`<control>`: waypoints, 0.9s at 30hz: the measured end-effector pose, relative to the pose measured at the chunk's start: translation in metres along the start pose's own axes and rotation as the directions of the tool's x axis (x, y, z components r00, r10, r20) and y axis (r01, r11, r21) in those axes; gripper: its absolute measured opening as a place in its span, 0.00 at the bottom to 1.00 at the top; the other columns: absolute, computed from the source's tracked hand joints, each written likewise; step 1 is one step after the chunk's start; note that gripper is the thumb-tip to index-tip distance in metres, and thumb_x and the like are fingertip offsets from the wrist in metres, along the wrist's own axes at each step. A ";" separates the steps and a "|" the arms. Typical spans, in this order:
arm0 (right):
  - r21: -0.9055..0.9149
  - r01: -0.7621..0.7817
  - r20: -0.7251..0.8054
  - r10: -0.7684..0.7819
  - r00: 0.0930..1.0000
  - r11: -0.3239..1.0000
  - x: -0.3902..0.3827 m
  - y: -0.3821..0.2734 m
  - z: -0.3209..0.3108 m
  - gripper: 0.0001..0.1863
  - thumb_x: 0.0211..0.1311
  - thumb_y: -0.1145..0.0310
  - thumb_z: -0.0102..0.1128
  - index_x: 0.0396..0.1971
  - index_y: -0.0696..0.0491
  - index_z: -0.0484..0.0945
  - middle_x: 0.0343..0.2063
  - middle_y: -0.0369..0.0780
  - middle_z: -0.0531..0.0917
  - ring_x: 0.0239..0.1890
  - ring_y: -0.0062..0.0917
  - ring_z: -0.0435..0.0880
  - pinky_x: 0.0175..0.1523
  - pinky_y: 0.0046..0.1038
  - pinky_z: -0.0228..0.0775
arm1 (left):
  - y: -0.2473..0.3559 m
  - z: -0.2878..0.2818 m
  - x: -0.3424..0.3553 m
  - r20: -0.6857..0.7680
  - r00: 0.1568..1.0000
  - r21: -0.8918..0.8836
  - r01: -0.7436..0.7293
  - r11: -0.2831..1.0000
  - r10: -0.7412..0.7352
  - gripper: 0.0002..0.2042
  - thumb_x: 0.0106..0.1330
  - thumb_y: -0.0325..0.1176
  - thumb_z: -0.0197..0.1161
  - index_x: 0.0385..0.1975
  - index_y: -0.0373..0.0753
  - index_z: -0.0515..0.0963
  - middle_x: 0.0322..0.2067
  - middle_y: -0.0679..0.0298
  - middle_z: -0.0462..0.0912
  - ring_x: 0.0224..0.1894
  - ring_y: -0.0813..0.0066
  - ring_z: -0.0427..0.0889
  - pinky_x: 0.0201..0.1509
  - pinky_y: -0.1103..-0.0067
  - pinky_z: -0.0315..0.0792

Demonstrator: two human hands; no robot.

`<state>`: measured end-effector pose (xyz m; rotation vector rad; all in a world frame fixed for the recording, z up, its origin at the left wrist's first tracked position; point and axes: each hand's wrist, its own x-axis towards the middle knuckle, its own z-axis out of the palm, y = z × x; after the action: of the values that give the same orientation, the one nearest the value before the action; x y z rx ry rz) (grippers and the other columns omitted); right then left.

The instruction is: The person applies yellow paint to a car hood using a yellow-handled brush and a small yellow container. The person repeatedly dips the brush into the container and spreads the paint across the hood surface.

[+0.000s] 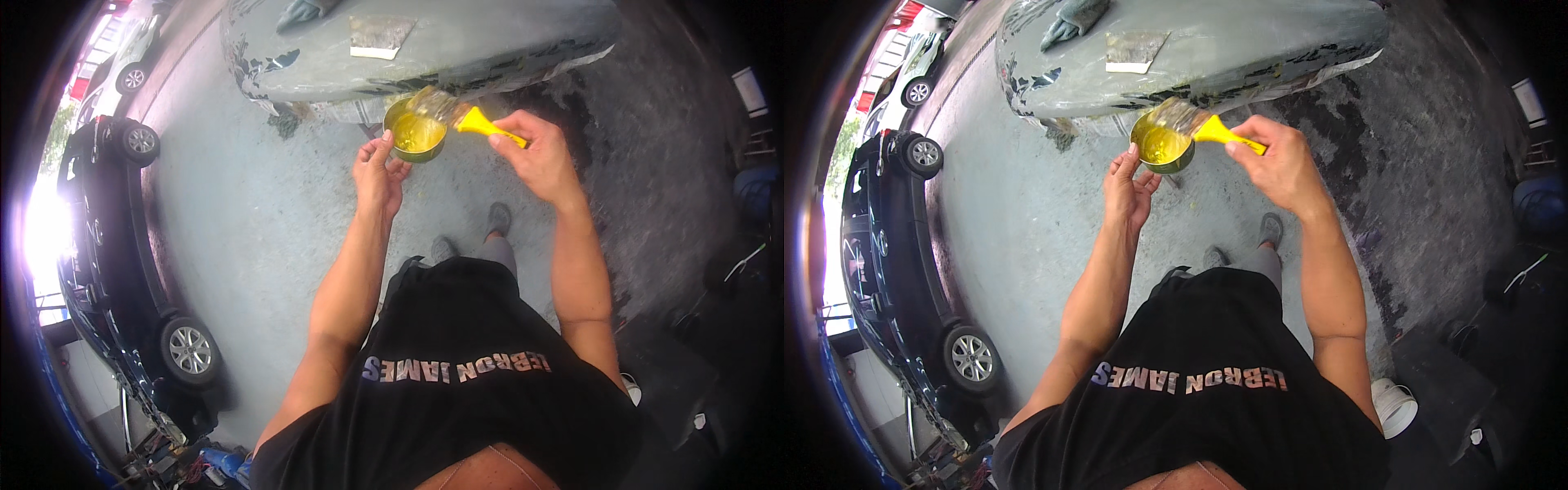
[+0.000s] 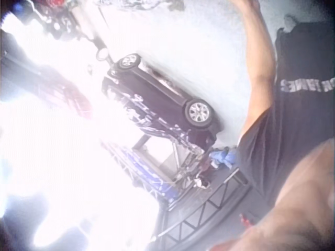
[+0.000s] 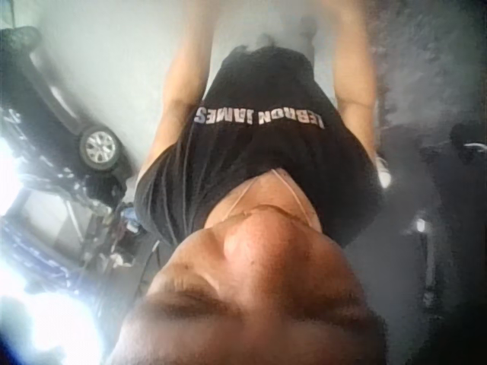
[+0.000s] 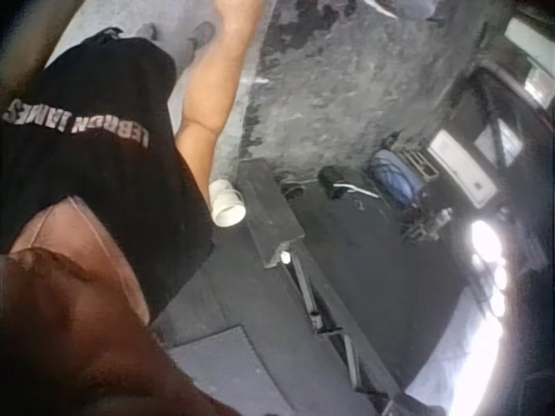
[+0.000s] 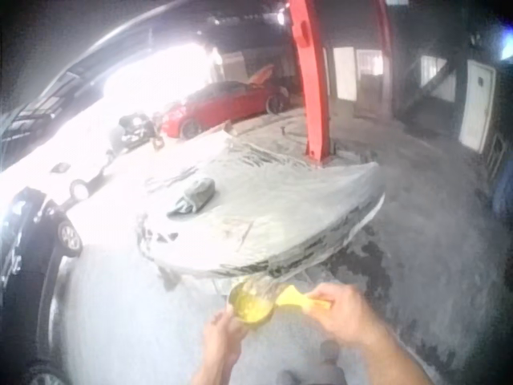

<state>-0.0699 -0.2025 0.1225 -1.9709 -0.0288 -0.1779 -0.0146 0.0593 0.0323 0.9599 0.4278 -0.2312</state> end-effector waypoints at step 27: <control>-0.068 -0.070 -0.606 0.015 0.796 0.995 0.009 0.152 0.085 0.11 0.68 0.67 0.67 0.41 0.58 0.78 0.31 0.50 0.86 0.34 0.49 0.87 0.39 0.42 0.76 | 0.018 -0.071 -0.025 -0.186 0.978 -0.094 -0.118 0.989 0.099 0.20 0.68 0.44 0.74 0.49 0.47 0.69 0.48 0.65 0.81 0.46 0.62 0.83 0.50 0.69 0.77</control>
<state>-0.0363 -0.1857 -0.0476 -1.9148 0.4510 -0.7888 -0.0473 0.1284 0.0218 0.9013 0.5468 -0.0217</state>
